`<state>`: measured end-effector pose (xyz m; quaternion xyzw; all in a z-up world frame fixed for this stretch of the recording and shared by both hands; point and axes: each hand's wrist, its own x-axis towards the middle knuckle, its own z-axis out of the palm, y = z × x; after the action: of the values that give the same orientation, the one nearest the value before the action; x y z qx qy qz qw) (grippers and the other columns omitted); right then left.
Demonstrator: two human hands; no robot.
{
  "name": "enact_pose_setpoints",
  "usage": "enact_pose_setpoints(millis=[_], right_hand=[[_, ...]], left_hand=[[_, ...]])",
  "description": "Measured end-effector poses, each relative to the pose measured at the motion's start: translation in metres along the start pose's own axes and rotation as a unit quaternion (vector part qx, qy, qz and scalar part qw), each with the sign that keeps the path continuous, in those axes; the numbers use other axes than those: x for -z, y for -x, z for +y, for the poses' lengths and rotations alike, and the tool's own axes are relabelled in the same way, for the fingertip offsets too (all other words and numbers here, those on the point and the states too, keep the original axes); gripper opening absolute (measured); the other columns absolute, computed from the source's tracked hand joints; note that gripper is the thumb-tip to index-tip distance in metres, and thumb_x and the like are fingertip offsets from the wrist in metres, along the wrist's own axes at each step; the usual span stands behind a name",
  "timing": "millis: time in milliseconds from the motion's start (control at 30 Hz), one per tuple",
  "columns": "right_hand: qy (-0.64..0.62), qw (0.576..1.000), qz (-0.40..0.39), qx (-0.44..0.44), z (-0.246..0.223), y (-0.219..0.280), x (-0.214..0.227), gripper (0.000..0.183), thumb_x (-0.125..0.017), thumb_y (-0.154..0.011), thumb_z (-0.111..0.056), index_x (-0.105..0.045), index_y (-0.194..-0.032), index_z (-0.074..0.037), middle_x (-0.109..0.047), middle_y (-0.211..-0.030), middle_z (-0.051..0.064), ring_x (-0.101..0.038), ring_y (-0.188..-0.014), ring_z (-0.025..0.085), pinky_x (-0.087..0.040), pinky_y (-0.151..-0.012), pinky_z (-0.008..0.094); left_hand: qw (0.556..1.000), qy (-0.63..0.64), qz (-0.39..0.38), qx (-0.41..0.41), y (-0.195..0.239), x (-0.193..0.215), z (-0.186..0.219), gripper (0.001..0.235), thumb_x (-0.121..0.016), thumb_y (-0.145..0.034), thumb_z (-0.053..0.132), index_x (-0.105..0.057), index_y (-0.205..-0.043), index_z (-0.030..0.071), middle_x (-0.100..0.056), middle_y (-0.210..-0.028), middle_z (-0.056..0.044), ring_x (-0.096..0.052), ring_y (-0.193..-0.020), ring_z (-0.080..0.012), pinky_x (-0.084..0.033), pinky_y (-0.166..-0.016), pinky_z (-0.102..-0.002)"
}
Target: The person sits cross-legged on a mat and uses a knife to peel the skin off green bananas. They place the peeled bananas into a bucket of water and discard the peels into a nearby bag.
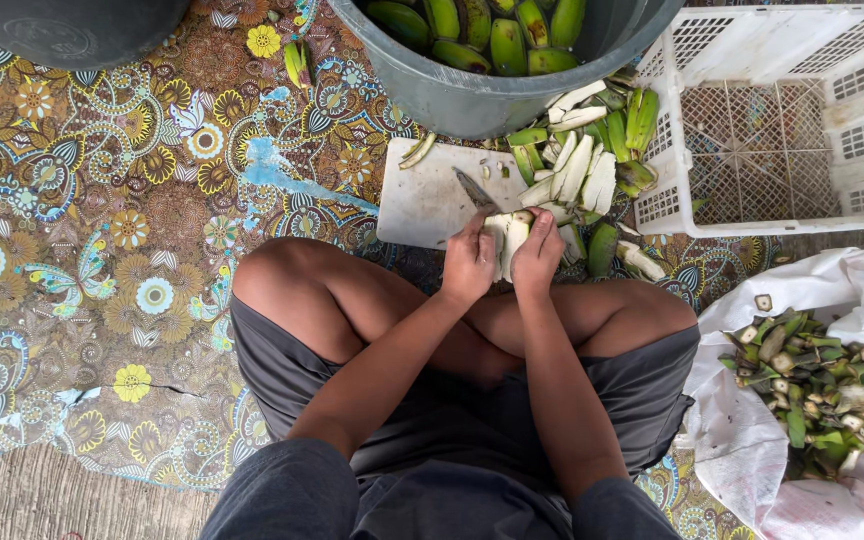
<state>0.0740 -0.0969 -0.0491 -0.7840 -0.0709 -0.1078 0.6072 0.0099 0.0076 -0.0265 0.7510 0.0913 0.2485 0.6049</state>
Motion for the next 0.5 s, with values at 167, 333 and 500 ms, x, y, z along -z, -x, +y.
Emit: enact_pose_setpoints(millis=[167,333,500], right_hand=[[-0.027,0.995,0.045,-0.086,0.0,0.002,-0.01,0.041,-0.036,-0.106,-0.032,-0.066,-0.091,-0.008,-0.062,-0.079,0.007,-0.053,-0.077,0.017,-0.045,-0.079,0.033],[-0.046,0.986,-0.002,-0.163,-0.026,0.014,-0.015,0.05,-0.03,-0.105,-0.042,-0.064,-0.104,-0.005,-0.063,-0.096,0.015,-0.057,-0.092,0.025,-0.043,-0.092,0.04],[-0.036,0.967,0.015,-0.254,-0.08,0.027,-0.021,0.069,-0.03,-0.102,-0.052,-0.058,-0.119,0.009,-0.058,-0.119,0.028,-0.053,-0.118,0.033,-0.034,-0.108,0.046]], left_hand=[[0.992,0.027,-0.001,0.126,-0.001,0.002,0.035,0.044,-0.053,-0.094,0.04,-0.067,-0.109,0.001,-0.068,-0.073,-0.017,-0.069,-0.072,-0.0343,-0.055,-0.059,-0.044],[0.986,-0.043,0.053,0.149,0.008,-0.004,0.017,0.029,-0.058,-0.094,0.033,-0.071,-0.101,0.009,-0.059,-0.048,-0.011,-0.065,-0.054,-0.0267,-0.049,-0.047,-0.033],[0.987,-0.027,0.055,0.145,0.003,0.0,0.025,0.023,-0.062,-0.09,0.025,-0.07,-0.1,0.005,-0.065,-0.065,-0.021,-0.067,-0.066,-0.0381,-0.053,-0.053,-0.042]])
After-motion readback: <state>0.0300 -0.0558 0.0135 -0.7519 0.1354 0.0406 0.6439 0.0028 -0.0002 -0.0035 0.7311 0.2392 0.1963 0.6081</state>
